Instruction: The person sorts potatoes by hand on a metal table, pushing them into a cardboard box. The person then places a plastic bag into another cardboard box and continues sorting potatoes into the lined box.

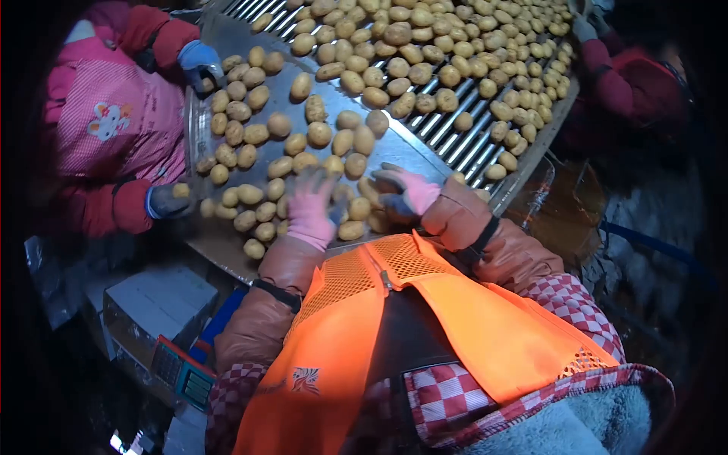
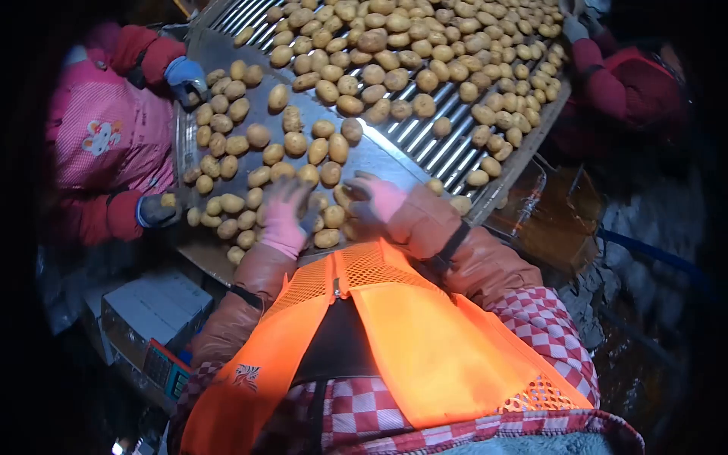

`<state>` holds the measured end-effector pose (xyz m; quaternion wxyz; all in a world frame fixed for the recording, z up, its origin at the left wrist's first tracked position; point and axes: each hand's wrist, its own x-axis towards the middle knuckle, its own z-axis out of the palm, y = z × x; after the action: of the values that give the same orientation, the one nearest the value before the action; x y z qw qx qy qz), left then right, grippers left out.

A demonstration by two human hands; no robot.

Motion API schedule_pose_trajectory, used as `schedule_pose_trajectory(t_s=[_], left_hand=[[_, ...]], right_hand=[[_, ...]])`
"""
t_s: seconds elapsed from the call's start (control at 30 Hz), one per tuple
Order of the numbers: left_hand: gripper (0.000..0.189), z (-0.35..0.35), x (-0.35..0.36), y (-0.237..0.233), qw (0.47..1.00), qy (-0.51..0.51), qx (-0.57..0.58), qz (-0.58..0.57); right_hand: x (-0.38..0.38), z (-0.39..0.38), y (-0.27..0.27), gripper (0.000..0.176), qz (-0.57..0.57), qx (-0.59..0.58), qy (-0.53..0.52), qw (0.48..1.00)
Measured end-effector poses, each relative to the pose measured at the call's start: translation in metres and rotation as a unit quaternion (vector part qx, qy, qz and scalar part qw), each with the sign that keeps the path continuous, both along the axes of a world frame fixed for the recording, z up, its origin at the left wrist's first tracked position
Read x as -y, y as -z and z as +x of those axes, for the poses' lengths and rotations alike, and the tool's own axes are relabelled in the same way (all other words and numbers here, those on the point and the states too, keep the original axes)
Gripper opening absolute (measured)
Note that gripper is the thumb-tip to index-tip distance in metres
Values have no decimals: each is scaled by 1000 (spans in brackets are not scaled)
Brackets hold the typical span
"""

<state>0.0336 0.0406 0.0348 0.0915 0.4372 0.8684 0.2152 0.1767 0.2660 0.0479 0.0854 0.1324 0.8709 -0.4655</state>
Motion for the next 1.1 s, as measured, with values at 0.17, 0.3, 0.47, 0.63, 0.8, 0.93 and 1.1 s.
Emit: schedule_pose_trajectory(t_s=[0.17, 0.3, 0.47, 0.63, 0.8, 0.93, 1.1], left_hand=[[55, 5, -25, -15, 983, 148, -61, -86], [56, -28, 21, 8, 989, -1, -78, -129], [49, -42, 74, 5, 965, -108, -109, -213], [35, -52, 70, 28, 977, -177, -81, -88], [34, -71, -40, 2, 995, -70, -29, 65], [46, -57, -74, -5, 991, 5, -90, -95], [61, -67, -6, 27, 974, -16, -87, -210]], right_hand=[[-21, -12, -63, 47, -115, 126, 84, 982], [-110, 0, -1, 45, 108, 13, 381, 918], [-152, -18, 36, 96, 233, 137, 321, 908], [-86, -62, 15, 72, 64, 1, 193, 979], [-83, -31, 6, 46, -91, -75, 161, 980], [-29, 14, -26, 41, -48, 71, 82, 993], [48, -9, -7, 33, 235, 4, -75, 969]])
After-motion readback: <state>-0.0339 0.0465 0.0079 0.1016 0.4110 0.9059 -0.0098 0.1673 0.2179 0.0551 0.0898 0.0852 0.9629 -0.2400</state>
